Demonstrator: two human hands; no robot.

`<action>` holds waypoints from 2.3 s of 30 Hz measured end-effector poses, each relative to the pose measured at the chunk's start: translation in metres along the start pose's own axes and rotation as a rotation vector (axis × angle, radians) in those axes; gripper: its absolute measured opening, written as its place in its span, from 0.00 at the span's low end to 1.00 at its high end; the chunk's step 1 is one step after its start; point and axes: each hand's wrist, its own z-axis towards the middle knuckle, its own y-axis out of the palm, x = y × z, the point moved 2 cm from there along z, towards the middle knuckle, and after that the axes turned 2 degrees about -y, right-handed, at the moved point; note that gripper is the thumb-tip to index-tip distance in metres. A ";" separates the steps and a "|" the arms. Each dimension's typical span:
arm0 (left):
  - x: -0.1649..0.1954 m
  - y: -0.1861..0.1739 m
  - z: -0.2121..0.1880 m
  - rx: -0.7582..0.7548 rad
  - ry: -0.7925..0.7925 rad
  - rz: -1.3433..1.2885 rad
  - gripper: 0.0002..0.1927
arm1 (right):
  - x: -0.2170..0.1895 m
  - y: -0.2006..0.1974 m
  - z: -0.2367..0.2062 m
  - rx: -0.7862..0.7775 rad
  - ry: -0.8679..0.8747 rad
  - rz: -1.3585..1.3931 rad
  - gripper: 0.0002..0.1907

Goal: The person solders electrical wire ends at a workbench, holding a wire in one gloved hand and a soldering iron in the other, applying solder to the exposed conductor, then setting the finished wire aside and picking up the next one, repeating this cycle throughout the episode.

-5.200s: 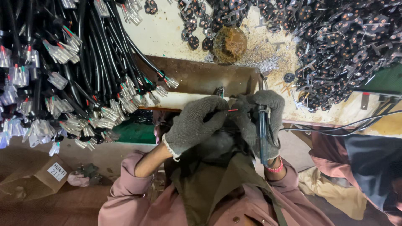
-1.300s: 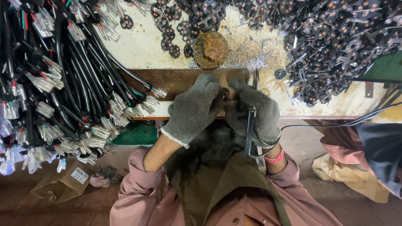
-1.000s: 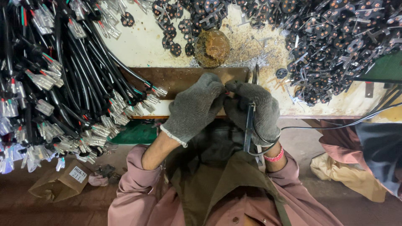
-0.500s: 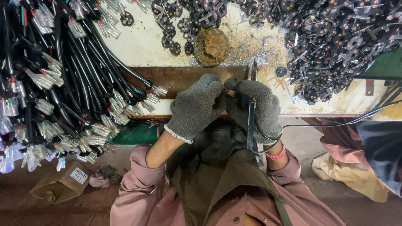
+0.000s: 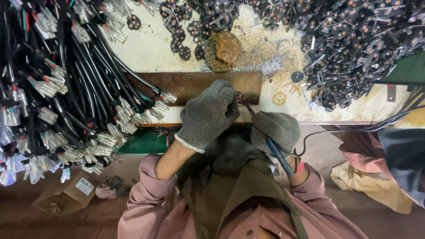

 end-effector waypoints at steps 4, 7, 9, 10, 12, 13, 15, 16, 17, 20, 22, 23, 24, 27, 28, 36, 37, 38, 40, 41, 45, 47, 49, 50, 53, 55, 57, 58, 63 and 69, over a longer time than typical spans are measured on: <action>-0.001 0.002 -0.002 -0.015 -0.040 0.038 0.06 | 0.008 0.000 -0.013 -0.044 0.007 0.006 0.11; -0.001 0.002 -0.005 0.018 -0.012 0.024 0.06 | 0.008 -0.001 -0.012 -0.142 0.017 -0.007 0.13; -0.001 0.003 -0.008 0.031 -0.023 0.037 0.08 | 0.006 -0.002 -0.009 -0.261 0.057 -0.003 0.13; -0.002 0.004 -0.009 0.041 -0.025 0.046 0.08 | 0.005 -0.003 -0.006 -0.253 0.025 0.035 0.14; -0.002 0.006 -0.011 0.046 -0.001 0.081 0.11 | 0.001 -0.006 -0.002 -0.218 -0.082 0.151 0.17; -0.003 0.007 -0.012 0.045 0.011 0.097 0.12 | 0.000 -0.007 -0.001 -0.225 -0.090 0.141 0.19; -0.005 0.009 -0.015 0.034 0.022 0.076 0.15 | 0.000 -0.008 0.002 -0.230 -0.112 0.119 0.23; -0.006 0.010 -0.016 0.027 0.021 0.065 0.16 | 0.000 -0.008 0.002 -0.237 -0.084 0.155 0.22; -0.007 0.010 -0.017 0.022 0.027 0.064 0.17 | 0.001 -0.009 0.002 -0.246 -0.056 0.193 0.22; -0.007 0.011 -0.020 0.019 0.043 0.058 0.17 | 0.000 -0.008 0.002 -0.220 -0.059 0.239 0.21; -0.007 0.011 -0.020 0.013 0.025 0.045 0.14 | 0.000 -0.008 0.002 -0.197 -0.051 0.207 0.19; -0.006 0.011 -0.019 -0.009 0.004 0.047 0.14 | 0.000 -0.007 0.002 -0.188 -0.038 0.167 0.19; -0.006 0.011 -0.017 -0.026 -0.012 0.050 0.13 | 0.001 -0.007 0.002 -0.176 -0.029 0.125 0.18; -0.005 0.009 -0.014 -0.036 0.002 0.021 0.14 | 0.002 -0.006 0.002 -0.175 -0.014 0.164 0.16; -0.005 0.008 -0.012 -0.024 0.022 0.009 0.15 | 0.002 -0.006 0.001 -0.122 -0.045 0.140 0.16; -0.004 0.008 -0.011 0.018 0.053 0.027 0.13 | 0.005 0.000 -0.011 0.084 -0.094 -0.074 0.11; -0.003 0.008 -0.011 0.029 0.052 0.033 0.12 | 0.007 0.001 -0.012 0.043 -0.087 -0.005 0.12; -0.004 0.009 -0.011 0.021 0.042 0.033 0.11 | 0.008 0.001 -0.014 -0.001 -0.077 0.066 0.12; -0.004 0.010 -0.011 0.002 0.020 0.032 0.10 | 0.012 0.001 -0.016 -0.046 -0.081 0.105 0.14; -0.004 0.010 -0.011 0.006 0.020 0.036 0.10 | 0.013 0.000 -0.016 -0.050 -0.090 0.074 0.15; -0.005 0.010 -0.012 -0.006 0.025 0.051 0.12 | 0.012 -0.001 -0.018 -0.036 -0.145 0.024 0.15; -0.005 0.011 -0.012 -0.014 0.025 0.052 0.13 | 0.010 -0.001 -0.018 0.012 -0.130 -0.051 0.17; -0.005 0.010 -0.012 -0.006 0.026 0.049 0.13 | 0.008 0.000 -0.015 -0.021 -0.126 -0.073 0.17; -0.006 0.010 -0.012 -0.018 0.036 0.047 0.15 | 0.008 0.001 -0.013 -0.087 -0.124 -0.052 0.17; -0.006 0.009 -0.013 -0.035 0.056 0.038 0.17 | 0.007 -0.001 -0.005 -0.093 -0.114 0.017 0.15; -0.007 0.008 -0.013 0.022 0.085 0.042 0.15 | 0.009 -0.003 0.001 -0.096 -0.142 0.024 0.14; -0.007 0.008 -0.013 -0.008 0.078 0.040 0.16 | 0.010 -0.005 0.001 -0.219 -0.145 0.025 0.16; -0.008 0.009 -0.013 -0.025 0.067 0.039 0.17 | 0.011 -0.006 0.001 -0.218 -0.104 0.111 0.16; -0.009 0.011 -0.014 -0.058 0.070 0.055 0.17 | 0.012 -0.004 -0.004 -0.085 -0.086 0.105 0.17; -0.010 0.012 -0.015 -0.062 0.049 0.047 0.19 | 0.008 -0.002 -0.002 -0.149 -0.065 -0.001 0.19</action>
